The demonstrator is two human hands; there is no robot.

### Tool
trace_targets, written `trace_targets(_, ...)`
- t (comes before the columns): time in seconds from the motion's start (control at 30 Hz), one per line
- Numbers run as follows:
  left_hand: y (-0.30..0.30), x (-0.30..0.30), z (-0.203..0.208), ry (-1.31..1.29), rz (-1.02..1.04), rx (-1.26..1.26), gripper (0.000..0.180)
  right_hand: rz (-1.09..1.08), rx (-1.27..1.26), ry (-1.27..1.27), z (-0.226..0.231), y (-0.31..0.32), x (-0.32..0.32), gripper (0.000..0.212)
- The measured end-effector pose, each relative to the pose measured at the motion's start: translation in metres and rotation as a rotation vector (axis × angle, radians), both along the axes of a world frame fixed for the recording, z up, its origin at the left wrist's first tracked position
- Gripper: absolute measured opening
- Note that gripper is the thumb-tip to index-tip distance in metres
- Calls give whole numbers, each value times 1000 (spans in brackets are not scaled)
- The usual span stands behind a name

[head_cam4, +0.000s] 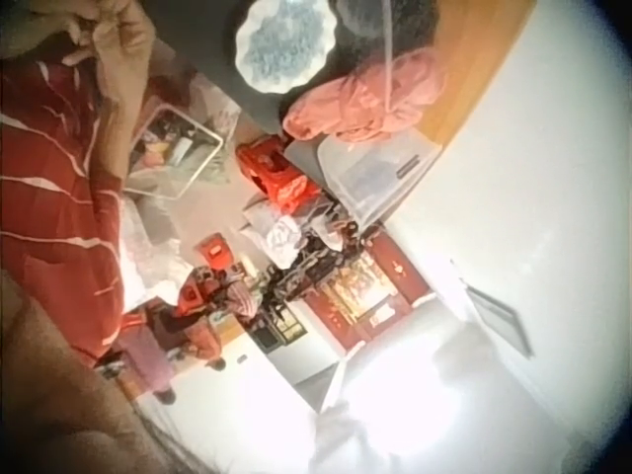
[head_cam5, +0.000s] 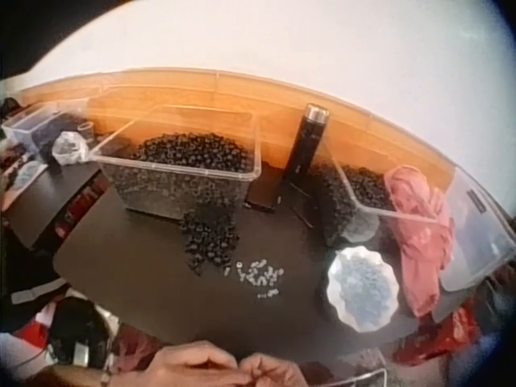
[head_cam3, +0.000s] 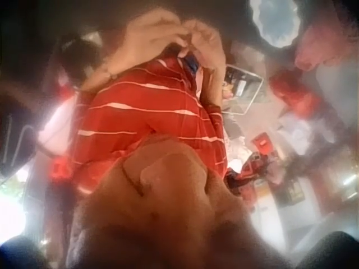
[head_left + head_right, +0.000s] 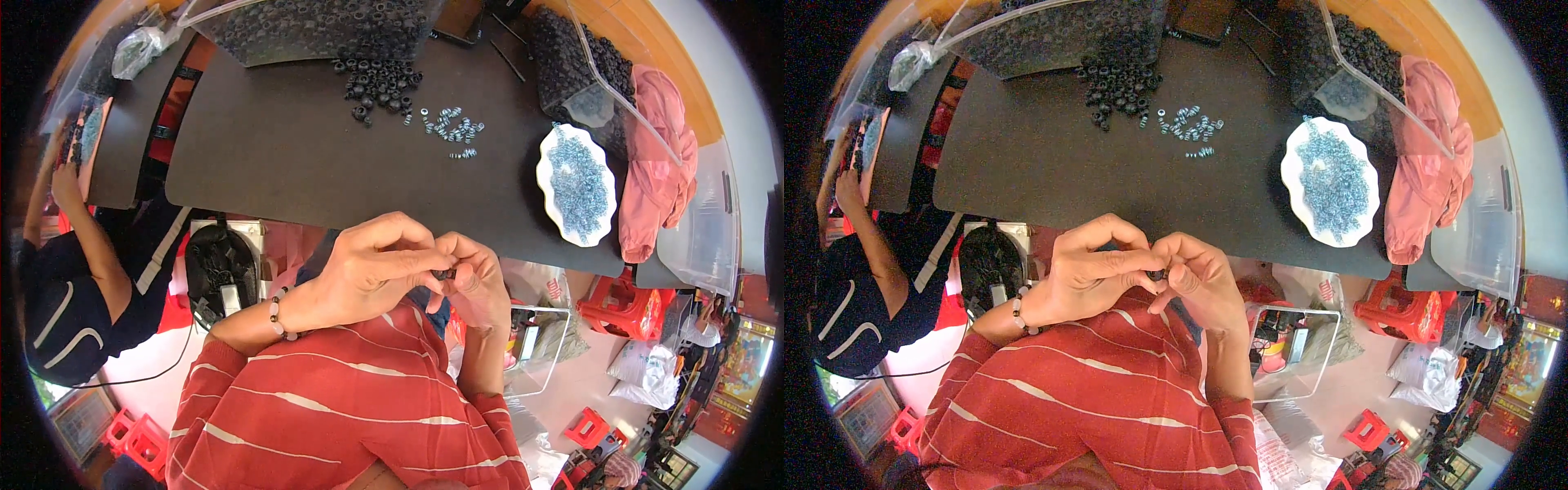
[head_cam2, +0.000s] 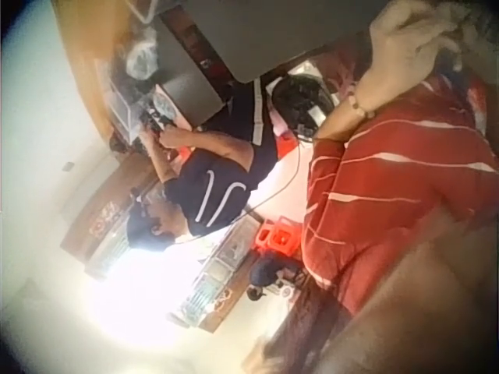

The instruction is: The person assembles small components by picking up plastic pieces and fitting small rings onto them by hand.

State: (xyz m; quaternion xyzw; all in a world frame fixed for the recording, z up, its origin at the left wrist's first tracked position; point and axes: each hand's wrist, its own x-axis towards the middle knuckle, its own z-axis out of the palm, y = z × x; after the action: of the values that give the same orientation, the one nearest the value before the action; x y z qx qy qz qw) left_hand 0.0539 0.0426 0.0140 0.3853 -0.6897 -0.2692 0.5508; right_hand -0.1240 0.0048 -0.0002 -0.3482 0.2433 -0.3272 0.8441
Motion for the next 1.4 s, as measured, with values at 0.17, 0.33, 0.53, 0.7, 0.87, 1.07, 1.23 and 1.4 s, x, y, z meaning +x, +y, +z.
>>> trace_targets(0.17, 2, -1, 0, 53, -16, 110, 42, 58, -52, 2, -4, -2, -2, 38)
trace_targets(0.33, 2, 0, 2, 66, 16, 156, 36, 62, -72, -18, -8, -2, -1, 39)
trace_targets(0.53, 5, 0, 5, 110, -20, 227, 26, 30, -12, -57, -7, 1, 3, 37)
trace_targets(0.7, 5, -1, 6, 100, -17, 221, 25, 38, 5, -51, -9, 1, 3, 36)
trace_targets(0.87, 11, -7, -8, 74, 58, 65, 28, 94, -18, -17, -7, 0, 5, 31)
trace_targets(1.07, -1, -3, -7, -28, 184, 42, 26, 37, -30, 9, 1, -9, 15, 27)
trace_targets(1.23, -12, -4, -9, 60, 228, 41, 25, 14, 52, -43, 2, -23, 12, 29)
trace_targets(1.4, -12, 4, -10, 19, 225, 3, 25, 47, 29, -11, 4, -27, 15, 30)
